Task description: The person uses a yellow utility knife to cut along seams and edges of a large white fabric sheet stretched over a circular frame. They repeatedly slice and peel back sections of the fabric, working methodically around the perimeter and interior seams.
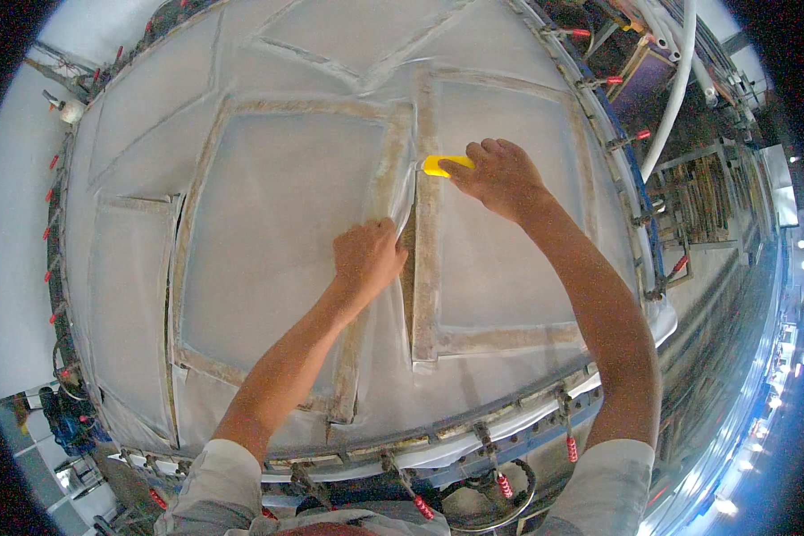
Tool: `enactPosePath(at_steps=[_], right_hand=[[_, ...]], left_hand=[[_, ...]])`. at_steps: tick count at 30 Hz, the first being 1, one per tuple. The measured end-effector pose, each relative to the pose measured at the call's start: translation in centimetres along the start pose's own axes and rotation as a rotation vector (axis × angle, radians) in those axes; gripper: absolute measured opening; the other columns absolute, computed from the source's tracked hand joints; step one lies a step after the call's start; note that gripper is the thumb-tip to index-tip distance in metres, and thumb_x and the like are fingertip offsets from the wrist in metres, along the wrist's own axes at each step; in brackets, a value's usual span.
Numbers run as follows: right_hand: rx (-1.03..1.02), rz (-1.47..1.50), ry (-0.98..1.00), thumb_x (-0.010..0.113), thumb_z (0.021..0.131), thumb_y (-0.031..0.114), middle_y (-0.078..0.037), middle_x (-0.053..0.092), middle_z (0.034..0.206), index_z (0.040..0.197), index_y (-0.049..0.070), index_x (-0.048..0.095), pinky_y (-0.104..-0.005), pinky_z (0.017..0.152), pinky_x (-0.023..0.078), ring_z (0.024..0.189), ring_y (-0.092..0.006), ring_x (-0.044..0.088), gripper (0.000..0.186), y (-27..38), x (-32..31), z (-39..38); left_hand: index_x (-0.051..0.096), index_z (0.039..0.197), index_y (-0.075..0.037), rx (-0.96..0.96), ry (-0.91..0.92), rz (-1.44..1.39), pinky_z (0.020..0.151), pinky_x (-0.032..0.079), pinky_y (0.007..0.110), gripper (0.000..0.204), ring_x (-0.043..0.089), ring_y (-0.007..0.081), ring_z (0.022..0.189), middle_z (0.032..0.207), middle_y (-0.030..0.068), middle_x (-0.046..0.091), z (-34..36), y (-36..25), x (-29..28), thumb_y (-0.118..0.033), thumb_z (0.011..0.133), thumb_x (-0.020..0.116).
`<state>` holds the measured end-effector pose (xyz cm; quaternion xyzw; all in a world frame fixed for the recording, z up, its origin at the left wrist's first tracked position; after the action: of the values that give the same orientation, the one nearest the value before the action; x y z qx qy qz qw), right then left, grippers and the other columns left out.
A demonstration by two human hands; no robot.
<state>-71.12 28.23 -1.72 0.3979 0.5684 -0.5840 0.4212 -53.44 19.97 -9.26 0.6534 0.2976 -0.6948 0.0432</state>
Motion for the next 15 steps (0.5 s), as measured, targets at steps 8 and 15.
enactPosePath(at_steps=[8,15], right_hand=[[0.029,0.008,0.018,0.069,0.088,0.022,-0.003,0.058,0.089,0.126,0.024,0.066,-0.0379,0.069,0.053,0.083,-0.0217,0.061,0.038,2.5,-1.9,-0.6],[0.016,-0.092,-0.028,0.07,0.092,0.029,-0.003,0.058,0.089,0.127,0.027,0.067,-0.036,0.068,0.051,0.081,-0.0217,0.061,0.035,1.6,-1.1,-0.5]], left_hand=[[0.065,0.092,-0.006,0.105,-0.045,0.058,0.065,0.058,0.05,0.015,0.073,0.0337,0.078,0.086,0.0135,0.072,8.1,1.0,-0.1,-0.021,0.091,0.065],[0.064,0.09,-0.008,0.103,-0.14,-0.124,0.062,0.055,0.052,0.018,0.071,0.0351,0.074,0.082,0.0131,0.07,7.7,1.7,-0.7,-0.023,0.098,0.057]])
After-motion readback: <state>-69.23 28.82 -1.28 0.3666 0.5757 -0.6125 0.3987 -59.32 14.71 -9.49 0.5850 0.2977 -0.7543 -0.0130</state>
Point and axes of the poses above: each hand's wrist, its own z-axis towards the middle knuckle, its own x-axis out of the palm, y = z × x, the point moved 6 cm from there along z, towards the middle knuckle
